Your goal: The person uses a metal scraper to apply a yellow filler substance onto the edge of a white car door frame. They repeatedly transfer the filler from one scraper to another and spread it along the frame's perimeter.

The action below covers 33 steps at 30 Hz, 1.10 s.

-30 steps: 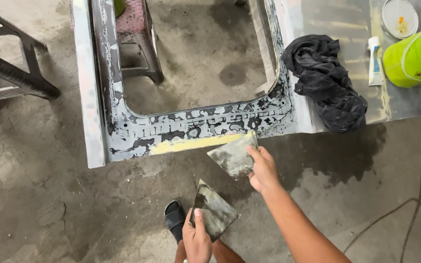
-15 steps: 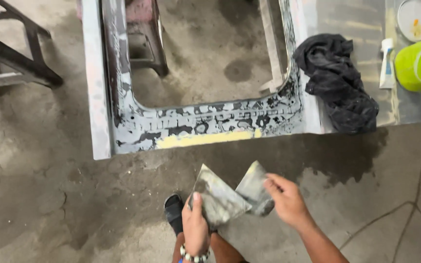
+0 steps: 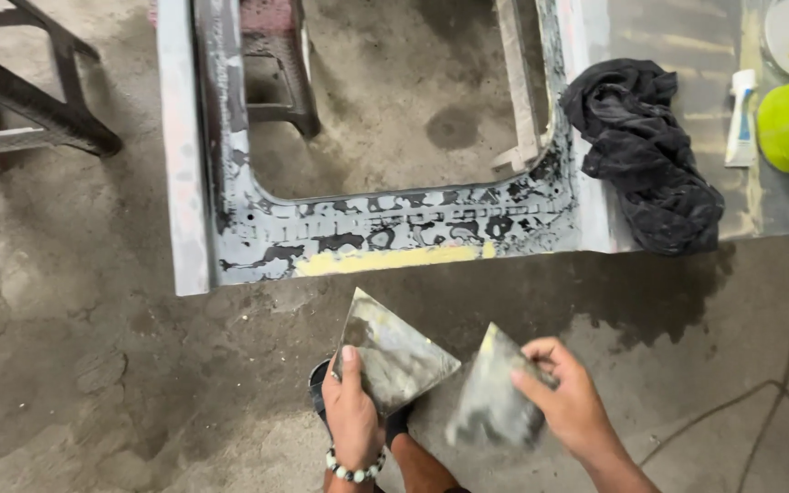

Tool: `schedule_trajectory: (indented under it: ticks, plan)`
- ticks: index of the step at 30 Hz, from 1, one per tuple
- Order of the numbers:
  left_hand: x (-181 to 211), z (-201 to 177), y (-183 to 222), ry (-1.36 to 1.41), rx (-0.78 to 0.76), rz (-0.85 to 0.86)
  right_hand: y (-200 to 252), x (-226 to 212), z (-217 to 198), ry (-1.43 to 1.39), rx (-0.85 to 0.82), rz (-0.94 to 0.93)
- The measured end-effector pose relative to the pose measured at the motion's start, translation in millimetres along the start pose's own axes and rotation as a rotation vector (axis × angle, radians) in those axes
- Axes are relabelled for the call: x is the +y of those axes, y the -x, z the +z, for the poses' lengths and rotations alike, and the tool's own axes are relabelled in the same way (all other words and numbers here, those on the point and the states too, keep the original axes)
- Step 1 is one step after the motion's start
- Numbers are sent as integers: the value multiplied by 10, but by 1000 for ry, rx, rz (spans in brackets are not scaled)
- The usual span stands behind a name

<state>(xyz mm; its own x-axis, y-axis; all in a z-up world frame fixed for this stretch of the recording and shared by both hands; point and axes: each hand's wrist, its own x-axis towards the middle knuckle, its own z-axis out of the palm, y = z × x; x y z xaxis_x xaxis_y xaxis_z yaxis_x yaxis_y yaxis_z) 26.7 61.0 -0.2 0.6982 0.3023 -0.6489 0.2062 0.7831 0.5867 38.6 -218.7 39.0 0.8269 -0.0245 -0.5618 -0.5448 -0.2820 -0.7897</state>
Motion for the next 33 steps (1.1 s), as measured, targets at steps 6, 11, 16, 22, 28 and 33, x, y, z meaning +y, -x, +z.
schedule_trajectory:
  ticks: [6, 11, 16, 22, 28, 33]
  plan:
    - [-121, 57, 150, -242, -71, 44, 256, -676, 373, 119, 77, -114]
    - [-171, -23, 112, -239, -62, 137, 444, -384, 362, 141, -81, -15]
    - [-102, 23, 131, -198, 19, 188, 481, -312, 269, 279, -216, 69]
    - [-211, -21, 330, -371, -35, 265, 390, -378, 249, 156, 79, -125]
    - [-574, -31, 561, -557, -13, 562, 444, -404, 476, 187, 102, 55]
    - [-229, 266, 729, -782, -320, 946, 396, -496, 584, 132, 56, -218]
